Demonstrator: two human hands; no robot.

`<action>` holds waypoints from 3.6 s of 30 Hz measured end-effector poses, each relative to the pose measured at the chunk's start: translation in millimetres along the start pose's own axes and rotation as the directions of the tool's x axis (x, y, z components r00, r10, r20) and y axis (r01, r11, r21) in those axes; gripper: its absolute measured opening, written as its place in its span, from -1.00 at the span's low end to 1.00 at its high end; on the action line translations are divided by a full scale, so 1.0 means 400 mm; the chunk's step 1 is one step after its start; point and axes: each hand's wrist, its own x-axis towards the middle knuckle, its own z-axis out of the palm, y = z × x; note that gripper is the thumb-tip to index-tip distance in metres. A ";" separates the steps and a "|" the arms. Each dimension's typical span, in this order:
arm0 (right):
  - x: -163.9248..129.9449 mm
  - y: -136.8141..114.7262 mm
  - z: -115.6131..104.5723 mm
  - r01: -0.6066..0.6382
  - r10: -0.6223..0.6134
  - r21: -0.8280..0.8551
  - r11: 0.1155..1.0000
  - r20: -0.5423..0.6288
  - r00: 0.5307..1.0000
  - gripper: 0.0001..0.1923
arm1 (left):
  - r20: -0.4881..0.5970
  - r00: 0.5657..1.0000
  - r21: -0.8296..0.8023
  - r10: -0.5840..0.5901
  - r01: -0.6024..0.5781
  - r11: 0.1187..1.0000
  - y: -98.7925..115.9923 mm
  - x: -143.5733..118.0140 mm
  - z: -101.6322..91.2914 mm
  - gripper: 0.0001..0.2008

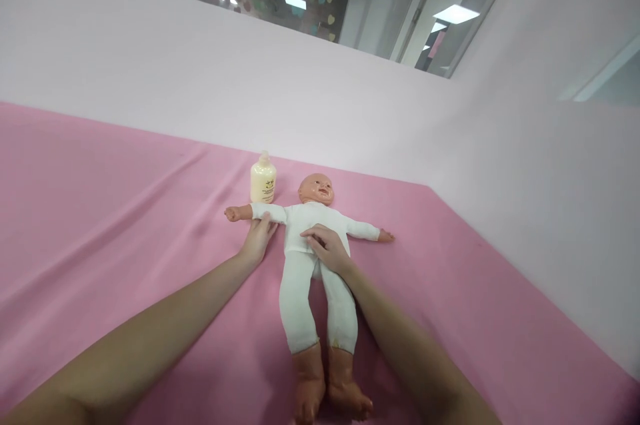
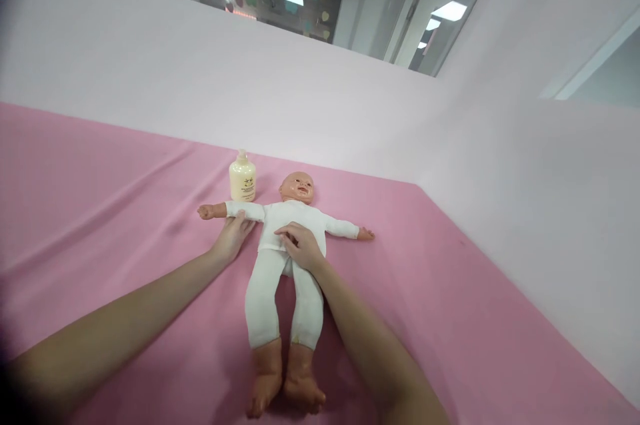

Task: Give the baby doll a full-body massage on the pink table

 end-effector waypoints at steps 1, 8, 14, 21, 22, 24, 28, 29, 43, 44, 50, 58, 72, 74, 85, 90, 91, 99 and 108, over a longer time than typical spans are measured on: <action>0.005 -0.001 0.002 0.026 -0.025 -0.028 0.999 0.034 0.999 -0.78 | -0.016 1.000 -0.056 -0.022 0.021 0.998 0.006 0.001 0.000 -0.59; -0.015 -0.067 0.009 0.184 -0.104 -0.314 0.931 0.256 0.961 -0.60 | -0.239 0.934 -0.416 -0.265 0.149 0.897 0.061 -0.008 -0.007 -0.74; -0.129 -0.173 0.016 0.320 -0.114 -0.404 0.857 0.456 0.883 -0.38 | -0.122 0.848 -0.410 -0.516 0.431 0.804 0.091 -0.058 -0.014 -0.76; -0.173 -0.242 0.021 0.263 -0.005 -0.380 0.887 0.562 0.827 -0.28 | -0.023 0.752 -0.297 -0.658 0.624 0.723 0.119 -0.204 0.061 -0.82; -0.168 -0.238 0.021 0.239 0.003 -0.358 0.903 0.560 0.829 -0.32 | 0.009 0.732 -0.285 -0.681 0.655 0.700 0.123 -0.229 0.073 -0.83; -0.159 -0.226 0.022 0.191 -0.013 -0.291 0.937 0.518 0.855 -0.39 | 0.053 0.703 -0.295 -0.710 0.690 0.661 0.131 -0.276 0.093 -0.82; -0.165 -0.195 0.023 0.101 -0.063 -0.118 0.988 0.287 0.956 -0.52 | 0.306 0.583 -0.289 -0.752 0.810 0.511 0.150 -0.363 0.115 -0.69; -0.171 -0.190 0.022 0.082 -0.063 -0.080 0.993 0.221 0.973 -0.54 | 0.378 0.532 -0.267 -0.757 0.846 0.461 0.156 -0.382 0.118 -0.56; -0.206 -0.216 0.025 -0.364 0.447 0.579 0.729 -0.001 0.895 -0.63 | 0.543 0.554 -0.029 -0.631 0.764 0.645 0.193 -0.428 0.096 -0.58; -0.209 -0.223 0.028 -0.401 0.499 0.668 0.627 0.051 0.865 -0.62 | 0.501 0.609 -0.029 -0.616 0.723 0.691 0.190 -0.427 0.097 -0.59; -0.217 -0.268 0.027 -0.571 0.473 0.802 0.176 0.440 0.763 -0.39 | 0.341 0.797 0.146 -0.499 0.479 0.865 0.149 -0.407 0.078 -0.63; -0.201 -0.252 -0.010 -0.736 0.310 0.666 0.119 0.679 0.665 -0.16 | 0.328 0.803 0.165 -0.496 0.469 0.868 0.166 -0.406 0.080 -0.65; -0.223 -0.242 -0.014 -0.817 0.251 0.573 -0.068 0.802 0.542 -0.15 | 0.360 0.768 0.163 -0.530 0.508 0.846 0.159 -0.409 0.078 -0.57; -0.225 -0.239 -0.008 -0.801 0.274 0.592 -0.084 0.787 0.553 -0.22 | 0.374 0.762 0.161 -0.529 0.508 0.846 0.160 -0.406 0.079 -0.63; -0.214 -0.235 -0.010 -0.807 0.164 0.589 -0.043 0.801 0.576 -0.15 | 0.511 0.686 0.133 -0.518 0.532 0.836 0.161 -0.400 0.090 -0.42; -0.212 -0.238 -0.011 -0.810 0.201 0.584 -0.062 0.802 0.562 -0.22 | 0.487 0.696 0.140 -0.528 0.535 0.833 0.165 -0.403 0.088 -0.46; -0.212 -0.238 -0.012 -0.807 0.207 0.585 -0.076 0.801 0.561 -0.25 | 0.487 0.689 0.142 -0.537 0.544 0.827 0.167 -0.403 0.088 -0.48; -0.207 -0.243 -0.015 -0.810 0.205 0.583 -0.062 0.801 0.562 -0.19 | 0.457 0.693 0.122 -0.558 0.572 0.811 0.171 -0.407 0.086 -0.55; -0.205 -0.247 -0.016 -0.801 0.249 0.597 -0.047 0.783 0.570 -0.15 | 0.500 0.703 0.166 -0.506 0.496 0.852 0.167 -0.417 0.078 -0.34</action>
